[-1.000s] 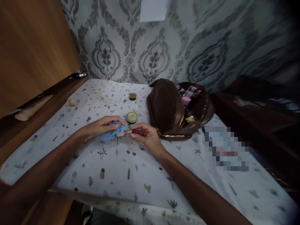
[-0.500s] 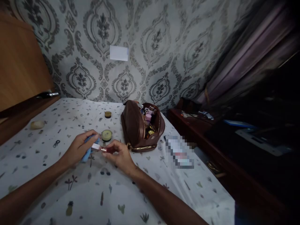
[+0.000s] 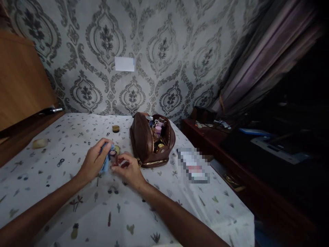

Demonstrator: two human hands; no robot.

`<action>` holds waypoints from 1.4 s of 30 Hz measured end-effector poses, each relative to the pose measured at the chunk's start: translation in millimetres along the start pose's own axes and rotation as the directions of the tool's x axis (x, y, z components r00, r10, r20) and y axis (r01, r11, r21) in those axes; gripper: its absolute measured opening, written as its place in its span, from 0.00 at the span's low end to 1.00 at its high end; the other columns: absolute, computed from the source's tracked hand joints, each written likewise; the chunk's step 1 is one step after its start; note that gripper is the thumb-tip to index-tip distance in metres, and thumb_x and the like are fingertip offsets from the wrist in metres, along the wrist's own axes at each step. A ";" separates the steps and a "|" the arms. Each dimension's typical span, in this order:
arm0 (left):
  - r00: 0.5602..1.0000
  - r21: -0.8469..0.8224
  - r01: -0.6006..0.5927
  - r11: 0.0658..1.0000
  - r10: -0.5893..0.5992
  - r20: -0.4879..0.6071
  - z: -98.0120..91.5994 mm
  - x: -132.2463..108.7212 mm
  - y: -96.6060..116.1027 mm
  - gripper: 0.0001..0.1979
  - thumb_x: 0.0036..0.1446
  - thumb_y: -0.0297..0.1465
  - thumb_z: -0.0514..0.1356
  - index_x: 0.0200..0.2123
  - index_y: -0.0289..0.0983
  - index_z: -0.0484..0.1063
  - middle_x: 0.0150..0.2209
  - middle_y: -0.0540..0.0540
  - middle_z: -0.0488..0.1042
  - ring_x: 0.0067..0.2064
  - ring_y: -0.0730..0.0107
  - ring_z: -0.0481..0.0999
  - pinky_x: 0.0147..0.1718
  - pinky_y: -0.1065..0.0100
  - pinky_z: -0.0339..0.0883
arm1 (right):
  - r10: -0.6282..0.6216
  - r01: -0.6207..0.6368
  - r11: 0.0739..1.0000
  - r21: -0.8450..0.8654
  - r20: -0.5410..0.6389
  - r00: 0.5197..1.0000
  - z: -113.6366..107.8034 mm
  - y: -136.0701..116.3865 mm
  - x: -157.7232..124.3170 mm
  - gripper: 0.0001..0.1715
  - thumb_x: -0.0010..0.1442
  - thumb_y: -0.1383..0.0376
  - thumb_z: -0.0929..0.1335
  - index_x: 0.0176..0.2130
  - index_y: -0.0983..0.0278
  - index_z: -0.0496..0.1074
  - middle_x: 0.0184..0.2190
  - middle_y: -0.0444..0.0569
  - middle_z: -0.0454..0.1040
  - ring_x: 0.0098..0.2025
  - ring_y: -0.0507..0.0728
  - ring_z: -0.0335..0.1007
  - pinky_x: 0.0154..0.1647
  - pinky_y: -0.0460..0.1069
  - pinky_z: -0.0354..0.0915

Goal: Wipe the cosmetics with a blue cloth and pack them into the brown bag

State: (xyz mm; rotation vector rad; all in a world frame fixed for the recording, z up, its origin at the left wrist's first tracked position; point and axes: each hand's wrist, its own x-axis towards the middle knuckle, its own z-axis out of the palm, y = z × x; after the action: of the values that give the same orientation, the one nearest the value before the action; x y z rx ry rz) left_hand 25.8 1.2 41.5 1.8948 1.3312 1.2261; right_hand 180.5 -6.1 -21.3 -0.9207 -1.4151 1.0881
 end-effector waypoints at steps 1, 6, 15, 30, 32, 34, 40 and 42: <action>1.000 -0.014 0.011 1.000 -0.011 -0.003 1.0 -0.6 -1.7 0.20 0.64 0.50 0.52 0.37 0.40 0.72 0.29 0.50 0.73 0.31 0.66 0.70 0.31 0.69 0.64 | -0.009 0.009 1.000 0.006 -0.037 0.999 -0.7 0.2 1.6 0.17 0.43 0.55 0.79 0.29 0.60 0.74 0.30 0.43 0.72 0.33 0.54 0.65 0.33 0.47 0.62; 0.982 -0.278 0.123 0.953 -0.076 0.173 13.9 -7.2 -4.3 0.25 0.59 0.56 0.57 0.32 0.39 0.72 0.32 0.47 0.75 0.36 0.64 0.73 0.38 0.67 0.70 | -0.012 0.018 0.996 0.083 -0.073 0.997 -3.3 -3.2 4.7 0.22 0.44 0.49 0.78 0.28 0.61 0.72 0.23 0.39 0.65 0.27 0.51 0.59 0.33 0.48 0.61; 0.862 -0.600 0.504 0.622 -0.404 0.306 24.8 -6.5 8.0 0.29 0.37 0.53 0.74 0.33 0.37 0.72 0.23 0.56 0.68 0.22 0.78 0.65 0.18 0.76 0.61 | -0.010 0.011 0.991 0.135 -0.009 1.000 -1.2 -21.8 -1.0 0.23 0.46 0.48 0.78 0.28 0.61 0.72 0.24 0.41 0.68 0.28 0.52 0.63 0.32 0.48 0.62; 0.877 -0.163 0.094 0.982 -0.005 0.480 64.0 1.0 67.1 0.23 0.63 0.46 0.57 0.55 0.38 0.71 0.31 0.49 0.74 0.32 0.68 0.74 0.31 0.71 0.66 | -0.011 0.000 0.999 -0.039 -0.291 0.957 -112.1 -102.3 -43.1 0.24 0.52 0.52 0.77 0.42 0.63 0.73 0.28 0.45 0.78 0.25 0.52 0.71 0.24 0.46 0.67; 0.829 -0.068 -0.008 0.998 0.045 0.557 76.9 2.1 73.3 0.30 0.64 0.45 0.56 0.65 0.38 0.62 0.28 0.51 0.72 0.31 0.67 0.73 0.30 0.70 0.65 | -0.053 0.000 0.990 -0.138 -0.382 0.923 -137.3 -113.7 -35.8 0.24 0.50 0.52 0.78 0.40 0.62 0.71 0.29 0.46 0.79 0.23 0.51 0.69 0.22 0.46 0.65; 0.783 -0.005 -0.090 0.996 0.074 0.618 88.9 3.8 76.2 0.33 0.64 0.43 0.55 0.68 0.35 0.56 0.25 0.53 0.69 0.28 0.66 0.72 0.30 0.68 0.64 | -0.086 -0.002 0.973 -0.229 -0.373 0.924 -157.1 -118.4 -23.0 0.25 0.48 0.51 0.79 0.37 0.62 0.71 0.29 0.46 0.80 0.23 0.52 0.69 0.22 0.46 0.64; 0.732 -0.006 -0.182 0.983 0.139 0.667 108.4 8.8 63.0 0.23 0.66 0.38 0.53 0.62 0.37 0.60 0.26 0.53 0.72 0.29 0.65 0.75 0.28 0.68 0.66 | -0.119 0.061 0.810 -0.583 -0.061 0.991 -191.4 -108.0 15.8 0.16 0.55 0.56 0.76 0.37 0.62 0.73 0.29 0.44 0.78 0.30 0.54 0.72 0.31 0.46 0.65; 0.717 -0.019 -0.229 0.973 0.182 0.673 111.1 8.4 53.9 0.22 0.67 0.36 0.53 0.62 0.38 0.59 0.31 0.50 0.76 0.32 0.64 0.78 0.32 0.67 0.70 | -0.062 0.112 0.667 -0.737 0.096 0.993 -199.9 -109.8 22.2 0.09 0.57 0.62 0.74 0.36 0.63 0.73 0.28 0.42 0.76 0.28 0.51 0.70 0.30 0.45 0.61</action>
State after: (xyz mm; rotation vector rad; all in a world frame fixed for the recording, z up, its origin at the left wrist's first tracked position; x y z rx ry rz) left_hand 149.5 -2.6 37.2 2.2690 0.7785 0.4682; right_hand 379.4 9.6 91.4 -1.3763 -1.9892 0.4239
